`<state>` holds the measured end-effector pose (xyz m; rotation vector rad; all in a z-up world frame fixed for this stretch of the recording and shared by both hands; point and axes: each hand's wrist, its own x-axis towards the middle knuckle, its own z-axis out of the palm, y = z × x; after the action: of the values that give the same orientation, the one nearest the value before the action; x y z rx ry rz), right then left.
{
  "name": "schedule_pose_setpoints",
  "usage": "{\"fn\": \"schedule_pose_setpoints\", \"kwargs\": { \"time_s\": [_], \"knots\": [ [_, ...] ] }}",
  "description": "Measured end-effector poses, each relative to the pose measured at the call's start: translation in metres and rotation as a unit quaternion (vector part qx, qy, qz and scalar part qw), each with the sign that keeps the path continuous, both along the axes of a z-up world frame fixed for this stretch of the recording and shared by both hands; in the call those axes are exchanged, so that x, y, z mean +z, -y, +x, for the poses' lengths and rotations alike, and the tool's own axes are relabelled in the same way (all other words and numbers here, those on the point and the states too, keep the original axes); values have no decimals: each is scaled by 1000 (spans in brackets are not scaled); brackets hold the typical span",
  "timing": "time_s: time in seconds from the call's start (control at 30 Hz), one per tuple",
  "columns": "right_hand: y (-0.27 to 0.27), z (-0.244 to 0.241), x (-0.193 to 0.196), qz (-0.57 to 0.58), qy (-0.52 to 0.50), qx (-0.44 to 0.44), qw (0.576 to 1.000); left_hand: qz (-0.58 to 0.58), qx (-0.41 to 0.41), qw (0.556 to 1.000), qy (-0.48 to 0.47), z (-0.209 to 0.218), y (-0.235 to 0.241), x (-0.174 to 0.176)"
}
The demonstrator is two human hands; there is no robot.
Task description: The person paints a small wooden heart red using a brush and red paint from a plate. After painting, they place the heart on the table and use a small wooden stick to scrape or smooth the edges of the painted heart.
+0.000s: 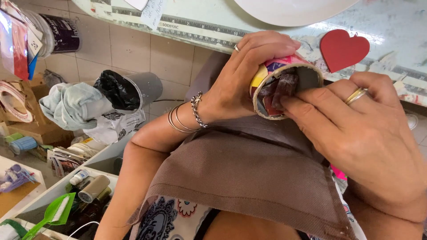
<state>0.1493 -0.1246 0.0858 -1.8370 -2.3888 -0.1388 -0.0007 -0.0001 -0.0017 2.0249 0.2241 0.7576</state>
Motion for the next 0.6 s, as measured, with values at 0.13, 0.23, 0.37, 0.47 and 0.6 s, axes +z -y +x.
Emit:
{"fn": "schedule_pose_setpoints", "kwargs": {
  "time_s": [0.13,0.23,0.37,0.47,0.6],
  "knots": [
    [-1,1,2,-12,-3,8,1000,30,-5,999,18,2,-1,-1],
    [-4,1,1,-17,-6,20,1000,17,-2,1000,18,1,-2,-8],
    [-11,-2,4,-21,10,28,999,-11,-21,1000,-3,-2,-6,-9],
    [-14,0,3,-33,8,37,999,-30,-19,999,-4,-2,-6,-9],
    [-15,-2,1,-7,16,14,1000,-55,-10,998,-10,-3,-6,-8]
  ]
}}
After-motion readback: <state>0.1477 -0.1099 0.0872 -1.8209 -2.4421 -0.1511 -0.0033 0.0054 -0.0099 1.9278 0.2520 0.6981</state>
